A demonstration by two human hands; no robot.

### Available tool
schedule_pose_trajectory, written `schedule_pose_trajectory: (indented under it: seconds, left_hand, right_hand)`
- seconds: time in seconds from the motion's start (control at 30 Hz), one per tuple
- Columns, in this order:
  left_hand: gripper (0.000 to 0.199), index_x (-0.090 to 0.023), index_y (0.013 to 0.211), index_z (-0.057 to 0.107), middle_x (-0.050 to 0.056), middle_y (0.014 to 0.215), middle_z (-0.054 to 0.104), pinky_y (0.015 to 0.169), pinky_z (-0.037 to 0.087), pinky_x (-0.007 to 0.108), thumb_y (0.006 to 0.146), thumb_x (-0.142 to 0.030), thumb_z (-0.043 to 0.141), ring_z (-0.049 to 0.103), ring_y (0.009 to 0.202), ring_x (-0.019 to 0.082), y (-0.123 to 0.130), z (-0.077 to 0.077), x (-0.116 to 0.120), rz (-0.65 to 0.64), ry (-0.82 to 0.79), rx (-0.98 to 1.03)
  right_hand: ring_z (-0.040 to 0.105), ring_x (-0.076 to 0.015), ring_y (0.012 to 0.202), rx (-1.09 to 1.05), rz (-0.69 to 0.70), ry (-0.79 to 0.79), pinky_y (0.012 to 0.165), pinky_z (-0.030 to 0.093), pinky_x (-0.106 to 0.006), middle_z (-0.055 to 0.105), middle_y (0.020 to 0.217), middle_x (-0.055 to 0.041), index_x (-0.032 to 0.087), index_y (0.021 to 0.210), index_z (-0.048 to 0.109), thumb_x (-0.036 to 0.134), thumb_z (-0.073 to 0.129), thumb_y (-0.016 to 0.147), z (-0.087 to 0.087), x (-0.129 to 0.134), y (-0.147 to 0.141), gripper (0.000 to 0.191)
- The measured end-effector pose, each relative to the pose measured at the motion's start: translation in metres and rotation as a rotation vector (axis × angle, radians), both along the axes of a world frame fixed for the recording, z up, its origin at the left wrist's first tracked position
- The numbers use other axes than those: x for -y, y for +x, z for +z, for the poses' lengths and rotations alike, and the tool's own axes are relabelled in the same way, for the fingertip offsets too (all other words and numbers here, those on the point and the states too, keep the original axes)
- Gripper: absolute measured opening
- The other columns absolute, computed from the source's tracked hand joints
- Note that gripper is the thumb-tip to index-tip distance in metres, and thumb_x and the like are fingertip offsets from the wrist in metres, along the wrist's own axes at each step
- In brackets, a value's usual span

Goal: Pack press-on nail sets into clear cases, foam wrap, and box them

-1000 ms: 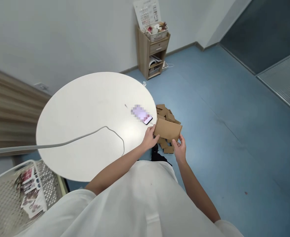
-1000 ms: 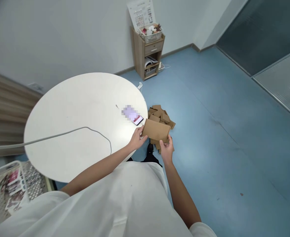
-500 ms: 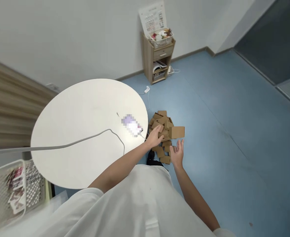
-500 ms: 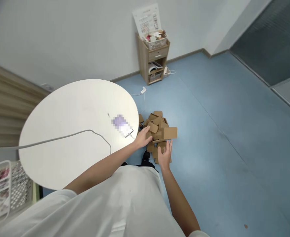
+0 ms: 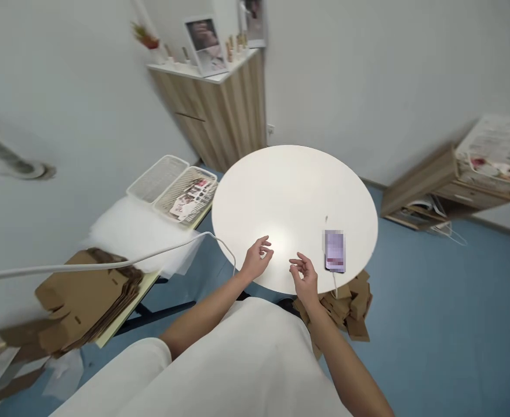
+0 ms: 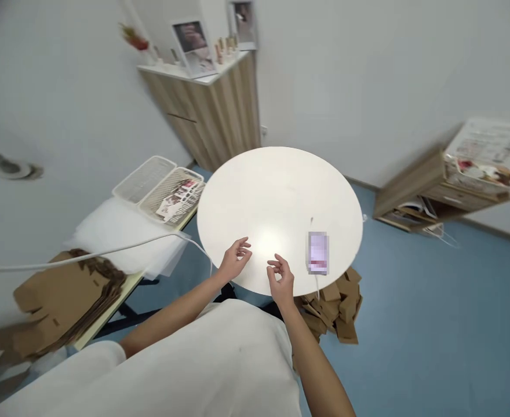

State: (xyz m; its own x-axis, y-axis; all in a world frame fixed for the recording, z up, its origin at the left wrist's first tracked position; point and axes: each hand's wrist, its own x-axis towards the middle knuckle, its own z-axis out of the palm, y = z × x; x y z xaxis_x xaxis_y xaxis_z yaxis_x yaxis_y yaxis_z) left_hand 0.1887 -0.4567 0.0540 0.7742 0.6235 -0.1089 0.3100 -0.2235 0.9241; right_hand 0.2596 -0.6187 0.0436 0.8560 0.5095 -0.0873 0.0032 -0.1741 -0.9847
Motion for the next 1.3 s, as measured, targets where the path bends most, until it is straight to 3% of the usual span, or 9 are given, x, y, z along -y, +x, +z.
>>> schedule_pose_trajectory:
  seconds: [0.13,0.27,0.4,0.53,0.73,0.87,1.0,1.13,1.3]
  left_hand:
    - [0.040,-0.018,0.116,0.050,0.007,0.095,0.062,0.072,0.049,0.029,0.078,-0.028,0.054,0.059,0.074,0.012,-0.064,-0.011,-0.064,0.221,-0.034,0.002]
    - [0.042,-0.018,0.118,0.049,0.006,0.095,0.062,0.074,0.049,0.030,0.077,-0.031,0.053,0.059,0.077,0.013,-0.120,-0.024,-0.123,0.365,-0.037,-0.022]
    - [0.041,-0.018,0.115,0.051,0.006,0.098,0.062,0.074,0.050,0.030,0.076,-0.032,0.054,0.059,0.077,0.013,-0.164,-0.033,-0.171,0.391,-0.048,-0.081]
    - [0.039,-0.018,0.112,0.053,0.006,0.097,0.063,0.073,0.051,0.029,0.076,-0.032,0.054,0.060,0.077,0.013,-0.190,-0.032,-0.208,0.411,-0.046,-0.141]
    - [0.039,-0.018,0.114,0.053,0.006,0.101,0.063,0.073,0.050,0.030,0.078,-0.034,0.053,0.061,0.081,0.016,-0.191,-0.016,-0.251,0.355,0.027,-0.202]
    - [0.036,-0.017,0.113,0.055,0.007,0.107,0.062,0.084,0.046,0.034,0.079,-0.032,0.052,0.059,0.091,0.020,-0.185,-0.010,-0.275,0.322,0.192,-0.251]
    - [0.031,-0.020,0.108,0.060,0.009,0.109,0.060,0.091,0.041,0.039,0.081,-0.032,0.051,0.053,0.103,0.025,-0.171,-0.006,-0.297,0.217,0.315,-0.395]
    - [0.027,-0.025,0.102,0.064,0.009,0.112,0.058,0.091,0.036,0.046,0.081,-0.036,0.052,0.048,0.108,0.029,-0.146,-0.012,-0.319,0.080,0.369,-0.571]
    - [0.024,-0.026,0.097,0.065,0.011,0.116,0.053,0.095,0.026,0.053,0.078,-0.036,0.056,0.038,0.116,0.034,-0.121,-0.036,-0.335,0.013,0.368,-0.686]
  right_hand:
    - [0.061,-0.0161,0.074,-0.089,0.190,0.018,0.071,0.052,-0.036,0.066,0.088,-0.0071,0.018,0.108,0.055,0.041,0.056,0.078,0.013,-0.079,-0.029,0.038]
    - [0.060,-0.0152,0.073,-0.160,0.264,0.028,0.071,0.052,-0.036,0.065,0.088,-0.0057,0.019,0.109,0.054,0.043,0.057,0.076,0.019,-0.149,-0.059,0.041]
    - [0.060,-0.0153,0.075,-0.191,0.366,-0.032,0.072,0.051,-0.035,0.064,0.090,-0.0061,0.018,0.107,0.055,0.045,0.057,0.074,0.015,-0.203,-0.076,0.042]
    - [0.059,-0.0140,0.071,-0.195,0.534,-0.169,0.069,0.050,-0.033,0.064,0.090,-0.0051,0.019,0.102,0.058,0.045,0.058,0.073,0.011,-0.243,-0.077,0.040]
    - [0.058,-0.0157,0.081,0.021,0.697,-0.344,0.075,0.048,-0.033,0.064,0.096,-0.0061,0.018,0.106,0.058,0.041,0.053,0.076,0.009,-0.311,-0.065,0.038]
    - [0.057,-0.0186,0.095,0.362,0.819,-0.484,0.084,0.045,-0.033,0.062,0.108,-0.0079,0.017,0.114,0.056,0.034,0.048,0.081,0.003,-0.366,-0.057,0.038]
    - [0.046,-0.0261,0.114,0.720,0.898,-0.703,0.093,0.036,-0.039,0.053,0.122,-0.0105,0.020,0.114,0.059,0.034,0.045,0.084,-0.009,-0.413,-0.053,0.036]
    - [0.037,-0.0284,0.121,0.874,1.038,-0.798,0.098,0.026,-0.048,0.048,0.130,-0.0095,0.024,0.106,0.063,0.034,0.037,0.089,-0.023,-0.443,-0.050,0.033]
    - [0.029,-0.0300,0.126,0.875,1.180,-0.796,0.101,0.013,-0.057,0.043,0.134,-0.0112,0.021,0.094,0.068,0.036,0.033,0.090,-0.040,-0.461,-0.044,0.038]
